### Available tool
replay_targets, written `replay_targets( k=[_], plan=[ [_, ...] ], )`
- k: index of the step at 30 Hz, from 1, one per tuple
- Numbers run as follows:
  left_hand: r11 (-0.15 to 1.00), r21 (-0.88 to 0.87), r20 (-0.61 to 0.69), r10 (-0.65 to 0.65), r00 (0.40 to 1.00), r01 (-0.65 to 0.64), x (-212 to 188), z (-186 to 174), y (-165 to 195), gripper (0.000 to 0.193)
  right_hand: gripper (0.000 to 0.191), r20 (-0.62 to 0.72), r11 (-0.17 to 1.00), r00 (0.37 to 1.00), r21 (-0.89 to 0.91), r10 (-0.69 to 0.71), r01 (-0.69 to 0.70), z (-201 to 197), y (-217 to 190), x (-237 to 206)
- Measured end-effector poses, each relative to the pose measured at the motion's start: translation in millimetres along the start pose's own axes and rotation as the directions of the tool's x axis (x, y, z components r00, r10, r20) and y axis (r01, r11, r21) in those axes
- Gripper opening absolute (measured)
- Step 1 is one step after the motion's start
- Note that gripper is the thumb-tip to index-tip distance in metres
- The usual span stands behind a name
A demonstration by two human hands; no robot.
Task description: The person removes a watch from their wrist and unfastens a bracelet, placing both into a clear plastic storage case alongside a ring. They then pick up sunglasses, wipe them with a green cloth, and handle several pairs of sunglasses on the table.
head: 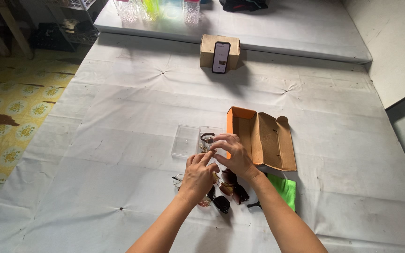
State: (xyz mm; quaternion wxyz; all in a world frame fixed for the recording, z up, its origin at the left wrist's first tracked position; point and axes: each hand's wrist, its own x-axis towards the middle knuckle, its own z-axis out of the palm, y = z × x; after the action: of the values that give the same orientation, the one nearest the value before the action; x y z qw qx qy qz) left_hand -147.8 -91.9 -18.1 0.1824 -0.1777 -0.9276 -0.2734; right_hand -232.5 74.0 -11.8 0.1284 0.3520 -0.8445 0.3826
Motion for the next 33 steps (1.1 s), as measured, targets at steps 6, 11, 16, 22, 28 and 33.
replay_targets(
  k=[6, 11, 16, 22, 28, 33],
  plan=[
    [0.996, 0.021, -0.013, -0.088, 0.996, 0.089, -12.1, 6.6, -25.3, 0.024, 0.020, 0.035, 0.965, 0.967, -0.078, 0.252, -0.249, 8.3, 28.0, -4.5],
    [0.976, 0.168, 0.009, -0.141, 0.990, 0.138, -23.3, 26.2, -51.1, 0.048, 0.020, 0.133, 0.912, 0.904, -0.116, 0.407, -0.393, 30.7, 60.8, -13.3],
    [0.963, 0.235, 0.075, -0.154, 0.985, 0.133, -26.3, 42.6, -70.3, 0.064, 0.022, 0.099, 0.895, 0.909, -0.248, 0.405, -0.372, 63.7, 96.9, -15.6],
    [0.948, 0.280, 0.099, -0.184, 0.978, 0.150, -14.3, 53.5, -91.3, 0.073, 0.023, 0.143, 0.824, 0.884, -0.452, 0.445, -0.341, 103.1, 132.4, -3.8],
    [0.941, 0.286, 0.137, -0.225, 0.965, 0.179, -2.0, 63.5, -113.8, 0.074, 0.015, 0.226, 0.720, 0.775, -0.582, 0.590, -0.378, 128.6, 153.2, 14.2],
    [0.938, 0.281, 0.172, -0.258, 0.951, 0.203, 3.0, 73.5, -128.7, 0.074, 0.011, 0.309, 0.654, 0.701, -0.699, 0.642, -0.291, 145.2, 170.1, 26.5]
  ],
)
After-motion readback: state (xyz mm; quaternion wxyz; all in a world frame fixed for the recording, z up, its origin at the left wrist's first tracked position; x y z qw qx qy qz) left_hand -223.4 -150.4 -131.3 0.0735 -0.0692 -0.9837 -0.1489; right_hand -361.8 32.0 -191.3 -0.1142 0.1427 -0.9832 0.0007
